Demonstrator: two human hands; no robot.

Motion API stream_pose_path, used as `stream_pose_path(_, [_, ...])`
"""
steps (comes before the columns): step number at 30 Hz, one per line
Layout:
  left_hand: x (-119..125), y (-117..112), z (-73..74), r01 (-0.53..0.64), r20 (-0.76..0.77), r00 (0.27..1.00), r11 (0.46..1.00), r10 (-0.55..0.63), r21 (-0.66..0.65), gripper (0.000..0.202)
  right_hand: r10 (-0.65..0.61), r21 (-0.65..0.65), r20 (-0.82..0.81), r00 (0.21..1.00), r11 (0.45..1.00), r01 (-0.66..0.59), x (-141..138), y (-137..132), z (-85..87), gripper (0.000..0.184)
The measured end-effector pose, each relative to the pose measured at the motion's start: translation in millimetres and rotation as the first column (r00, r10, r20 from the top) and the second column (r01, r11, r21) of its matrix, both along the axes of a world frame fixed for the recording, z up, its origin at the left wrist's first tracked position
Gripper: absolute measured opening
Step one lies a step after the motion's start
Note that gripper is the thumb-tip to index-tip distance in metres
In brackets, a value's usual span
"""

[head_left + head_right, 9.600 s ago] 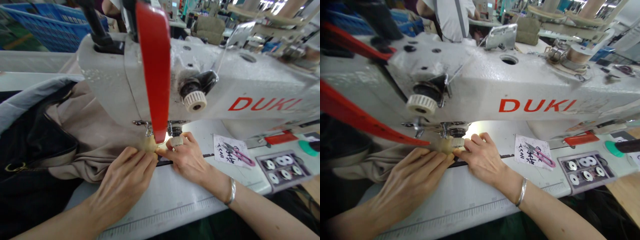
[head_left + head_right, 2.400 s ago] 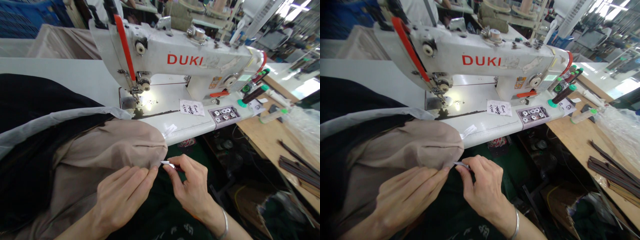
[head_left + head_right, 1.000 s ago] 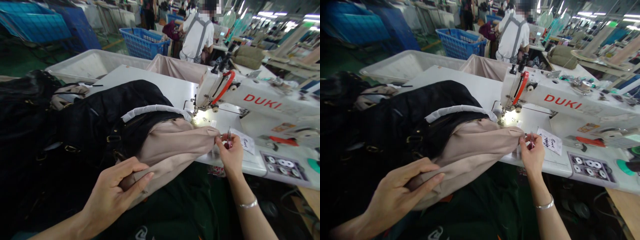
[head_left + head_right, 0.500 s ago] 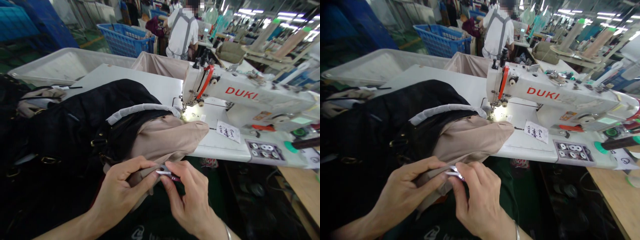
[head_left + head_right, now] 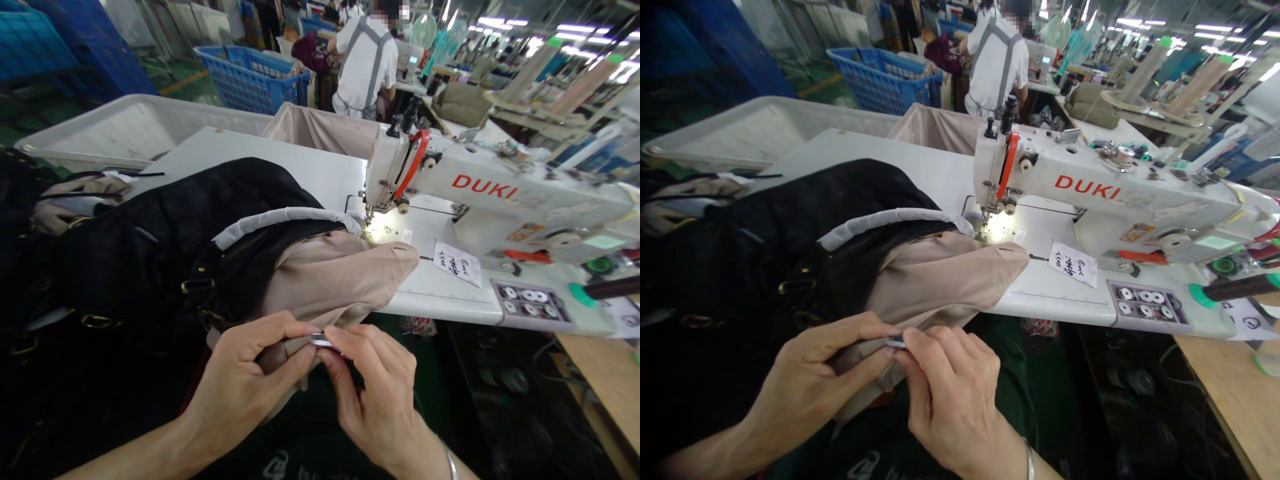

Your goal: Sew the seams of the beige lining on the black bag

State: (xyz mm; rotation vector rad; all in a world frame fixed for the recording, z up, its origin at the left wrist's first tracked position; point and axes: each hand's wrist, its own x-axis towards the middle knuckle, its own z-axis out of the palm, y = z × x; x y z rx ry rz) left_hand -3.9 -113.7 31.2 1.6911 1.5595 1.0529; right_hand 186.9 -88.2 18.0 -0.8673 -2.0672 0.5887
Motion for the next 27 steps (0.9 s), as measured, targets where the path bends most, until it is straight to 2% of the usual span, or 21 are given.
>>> stream_pose_path(7, [2.9,4.0,1.9,0.007,0.021,1.0,1.0,-0.007,0.0,0.012,0.01,-0.047,-0.037,0.999,0.999,-0.011,0.6,0.4,0.3,0.029])
stream_pose_path(10, [3.6,3.0,2.6,0.013,0.036,0.999,1.0,-0.013,-0.004,0.01,0.0,-0.08,-0.105,0.995,0.997,-0.008,-2.7,-0.8,0.8,0.028])
stream_pose_path(12, [3.5,1.6,2.5,0.014,0.062,0.998,1.0,-0.012,-0.025,0.012,-0.017,-0.163,-0.194,0.981,0.987,-0.015,-6.3,-2.2,0.5,0.025])
stream_pose_path(14, [2.8,0.5,1.2,0.007,0.073,0.997,0.998,-0.003,-0.062,0.014,-0.117,-0.317,-0.325,0.939,0.948,0.008,-7.9,-0.9,-1.0,0.017])
stream_pose_path(16, [1.1,0.0,-1.1,-0.01,0.048,0.999,0.997,0.014,-0.081,0.013,-0.299,-0.485,-0.424,0.855,0.872,0.064,-2.3,6.9,-5.2,0.012])
stream_pose_path(18, [-1.3,-0.2,-3.7,-0.034,0.007,0.999,0.997,0.035,-0.072,0.012,-0.461,-0.561,-0.438,0.772,0.811,0.166,14.8,23.6,-13.5,0.02])
stream_pose_path(20, [-4.0,-0.8,-5.9,-0.033,-0.01,0.999,0.998,0.033,-0.057,0.012,-0.564,-0.498,-0.368,0.74,0.791,0.355,44.6,48.3,-26.1,0.03])
stream_pose_path(21, [-5.4,-1.6,-7.0,-0.011,-0.009,1.0,0.999,0.011,-0.049,0.012,-0.622,-0.396,-0.305,0.721,0.772,0.498,62.9,62.4,-33.5,0.033])
stream_pose_path(23, [-7.8,-4.4,-9.6,0.092,-0.024,0.995,0.996,-0.092,-0.007,0.009,-0.726,-0.171,0.017,0.688,0.676,0.717,101.5,90.8,-48.4,0.039])
stream_pose_path(24, [-8.6,-6.5,-11.0,0.162,-0.052,0.986,0.987,-0.16,0.022,0.007,-0.752,-0.045,0.189,0.631,0.635,0.771,119.4,103.9,-55.0,0.041])
stream_pose_path(27, [-8.1,-15.6,-14.6,0.322,-0.195,0.933,0.944,-0.303,0.075,0.01,-0.768,0.065,0.325,0.552,0.6,0.797,155.7,135.9,-66.7,0.041])
